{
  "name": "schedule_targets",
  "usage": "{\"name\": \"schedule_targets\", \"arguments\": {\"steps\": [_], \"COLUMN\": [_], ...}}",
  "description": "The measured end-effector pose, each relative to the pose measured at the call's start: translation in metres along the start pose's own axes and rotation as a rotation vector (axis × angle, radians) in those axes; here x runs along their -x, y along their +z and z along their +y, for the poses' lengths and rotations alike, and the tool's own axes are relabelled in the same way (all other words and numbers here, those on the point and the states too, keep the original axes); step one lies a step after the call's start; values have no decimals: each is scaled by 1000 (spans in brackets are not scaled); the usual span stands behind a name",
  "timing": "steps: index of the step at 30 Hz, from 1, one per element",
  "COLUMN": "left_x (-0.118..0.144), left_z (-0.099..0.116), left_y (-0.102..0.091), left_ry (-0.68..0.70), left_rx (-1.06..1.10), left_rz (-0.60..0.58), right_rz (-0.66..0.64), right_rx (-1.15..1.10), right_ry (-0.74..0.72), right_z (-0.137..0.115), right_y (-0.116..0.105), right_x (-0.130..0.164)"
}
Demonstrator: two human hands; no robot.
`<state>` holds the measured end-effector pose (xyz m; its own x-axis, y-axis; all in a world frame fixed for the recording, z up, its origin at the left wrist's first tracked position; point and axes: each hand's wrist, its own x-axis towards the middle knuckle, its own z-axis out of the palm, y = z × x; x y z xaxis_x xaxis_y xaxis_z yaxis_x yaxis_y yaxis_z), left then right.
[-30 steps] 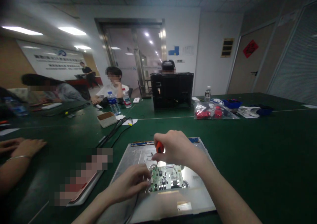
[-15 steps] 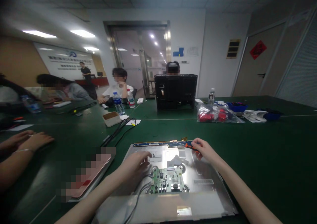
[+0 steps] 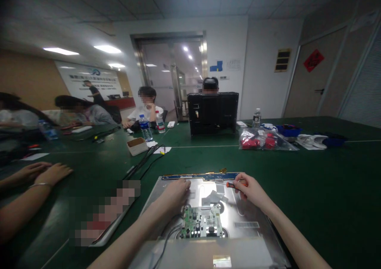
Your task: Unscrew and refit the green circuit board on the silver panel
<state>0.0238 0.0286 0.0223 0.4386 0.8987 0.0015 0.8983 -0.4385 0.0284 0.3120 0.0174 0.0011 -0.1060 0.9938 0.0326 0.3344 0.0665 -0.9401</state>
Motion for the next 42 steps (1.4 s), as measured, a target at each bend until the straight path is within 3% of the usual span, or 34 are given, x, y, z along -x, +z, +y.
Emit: {"name": "schedule_targets", "arguments": {"steps": [10,17,21,28,42], "left_x": [1,-15,-29,-39,-39], "left_z": [-8,37,57,58,61], "left_y": [12,-2,-5,4,14], "left_ry": [8,308,426,449,390], "left_rx": [138,327,266,361,449], "left_rz": [23,-21,-88,-148,-116], "right_rz": [42,62,76,92,79], "right_rx": [-27,-86,-108,-106,-87], "right_ry": [-37,-83,-91,-91,-110], "right_z": [-2,-5,-7,-8,-9], "right_y": [1,1,-1,-4,-1], "right_x": [0,-1,-1,-1,1]}}
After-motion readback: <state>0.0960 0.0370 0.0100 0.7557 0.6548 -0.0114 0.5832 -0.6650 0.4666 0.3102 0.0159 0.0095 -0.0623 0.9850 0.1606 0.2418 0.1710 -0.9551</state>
